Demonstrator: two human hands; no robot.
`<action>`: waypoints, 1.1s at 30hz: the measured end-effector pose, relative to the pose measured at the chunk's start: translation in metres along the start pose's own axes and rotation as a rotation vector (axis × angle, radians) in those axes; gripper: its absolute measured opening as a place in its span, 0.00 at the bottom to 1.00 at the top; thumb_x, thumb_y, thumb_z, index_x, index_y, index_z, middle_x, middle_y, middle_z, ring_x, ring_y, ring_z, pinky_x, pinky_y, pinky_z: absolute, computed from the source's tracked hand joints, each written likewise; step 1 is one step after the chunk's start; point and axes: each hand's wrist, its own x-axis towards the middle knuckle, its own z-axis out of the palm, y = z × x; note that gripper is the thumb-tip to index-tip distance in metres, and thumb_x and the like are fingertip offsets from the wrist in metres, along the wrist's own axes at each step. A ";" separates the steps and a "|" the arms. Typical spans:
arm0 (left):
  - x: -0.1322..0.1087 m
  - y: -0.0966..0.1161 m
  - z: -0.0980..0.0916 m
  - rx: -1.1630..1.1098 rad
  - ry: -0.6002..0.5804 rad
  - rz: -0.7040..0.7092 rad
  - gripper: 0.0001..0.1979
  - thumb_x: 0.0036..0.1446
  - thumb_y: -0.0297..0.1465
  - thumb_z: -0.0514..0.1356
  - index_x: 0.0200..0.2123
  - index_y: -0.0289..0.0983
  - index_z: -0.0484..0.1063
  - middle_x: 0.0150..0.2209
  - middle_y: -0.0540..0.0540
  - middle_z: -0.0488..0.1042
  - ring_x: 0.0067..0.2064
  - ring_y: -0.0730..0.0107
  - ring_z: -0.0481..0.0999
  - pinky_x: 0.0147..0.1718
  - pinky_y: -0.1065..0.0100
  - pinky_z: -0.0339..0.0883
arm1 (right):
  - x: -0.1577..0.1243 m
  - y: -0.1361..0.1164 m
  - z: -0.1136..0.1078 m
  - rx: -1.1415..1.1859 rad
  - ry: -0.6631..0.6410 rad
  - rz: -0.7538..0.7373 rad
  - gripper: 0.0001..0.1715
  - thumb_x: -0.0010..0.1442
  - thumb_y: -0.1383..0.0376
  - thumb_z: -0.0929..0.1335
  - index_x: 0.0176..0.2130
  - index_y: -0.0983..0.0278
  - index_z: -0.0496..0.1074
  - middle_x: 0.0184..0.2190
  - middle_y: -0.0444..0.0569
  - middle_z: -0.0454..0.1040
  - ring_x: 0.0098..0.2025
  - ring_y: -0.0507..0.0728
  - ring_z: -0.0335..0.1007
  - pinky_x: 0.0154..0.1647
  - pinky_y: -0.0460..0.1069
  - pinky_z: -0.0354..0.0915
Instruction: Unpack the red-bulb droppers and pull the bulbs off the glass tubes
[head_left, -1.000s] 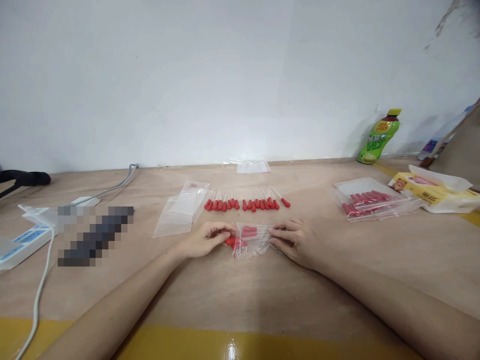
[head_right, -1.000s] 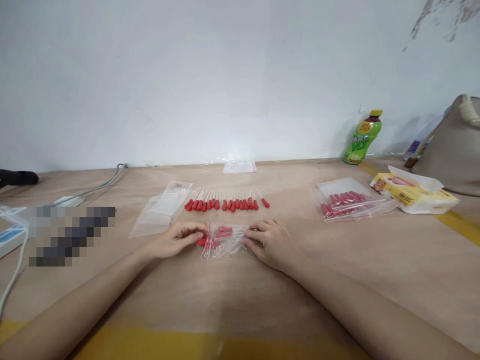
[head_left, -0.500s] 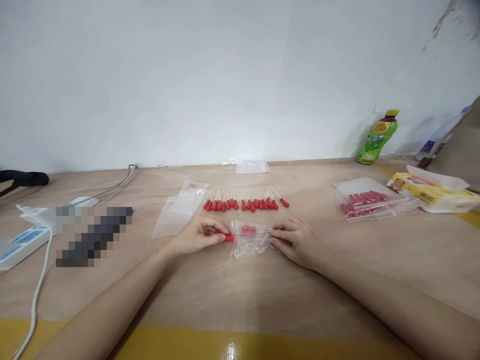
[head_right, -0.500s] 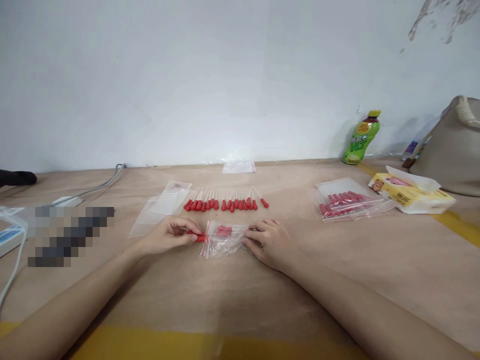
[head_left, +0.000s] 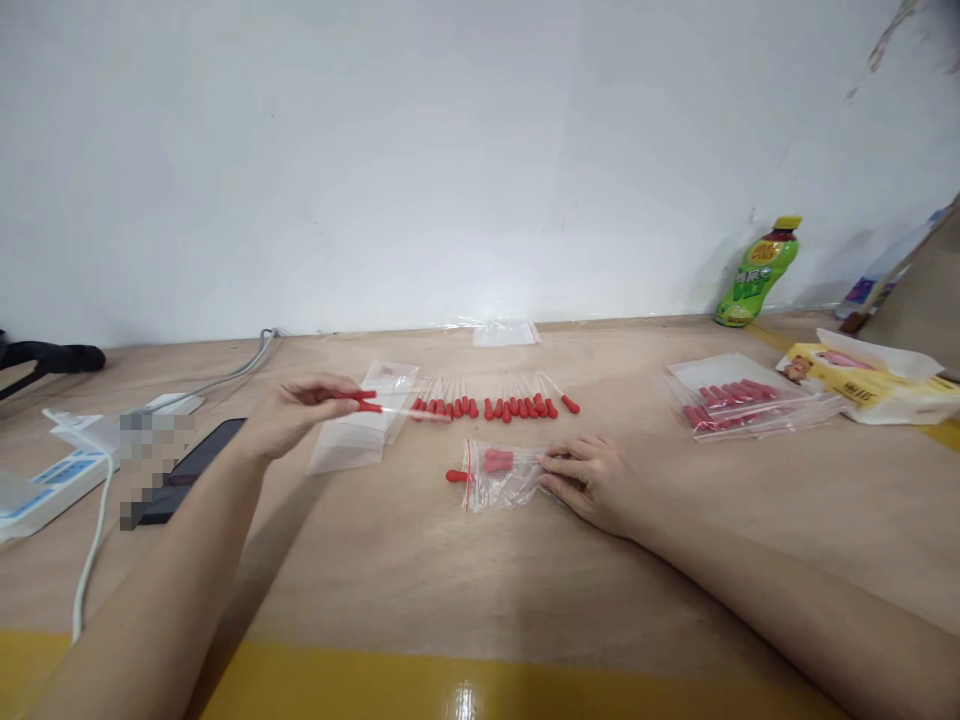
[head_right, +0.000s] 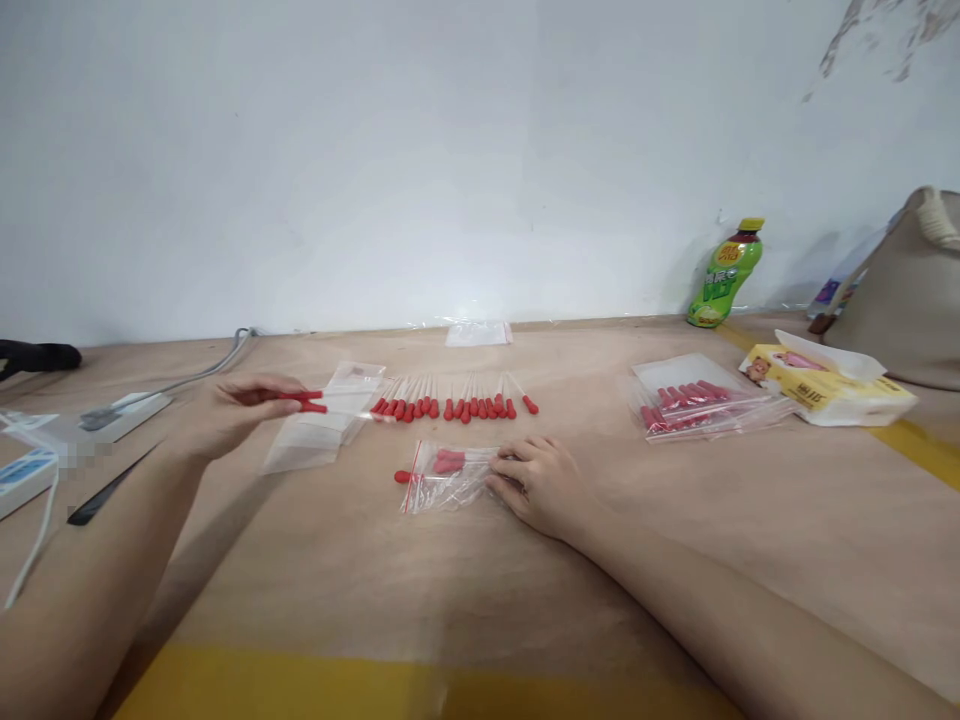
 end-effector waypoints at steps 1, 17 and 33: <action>0.002 0.000 -0.005 -0.001 0.095 0.004 0.16 0.32 0.38 0.69 0.26 0.38 0.74 0.31 0.46 0.77 0.36 0.59 0.77 0.41 0.57 0.72 | 0.000 0.000 0.000 -0.001 -0.001 0.001 0.11 0.57 0.59 0.64 0.38 0.57 0.74 0.37 0.47 0.74 0.36 0.54 0.68 0.37 0.50 0.60; 0.011 -0.050 0.086 0.465 0.327 0.309 0.07 0.48 0.32 0.59 0.31 0.37 0.75 0.34 0.48 0.73 0.35 0.71 0.74 0.38 0.69 0.71 | 0.001 -0.002 -0.002 -0.005 -0.005 0.001 0.11 0.58 0.59 0.64 0.38 0.57 0.74 0.36 0.47 0.74 0.36 0.53 0.68 0.37 0.50 0.59; 0.009 -0.046 0.093 0.288 0.334 0.127 0.10 0.45 0.36 0.63 0.30 0.36 0.77 0.29 0.48 0.74 0.31 0.71 0.74 0.34 0.69 0.72 | 0.002 -0.003 -0.002 -0.003 -0.013 -0.001 0.12 0.58 0.59 0.63 0.38 0.57 0.74 0.37 0.47 0.74 0.36 0.53 0.67 0.38 0.49 0.59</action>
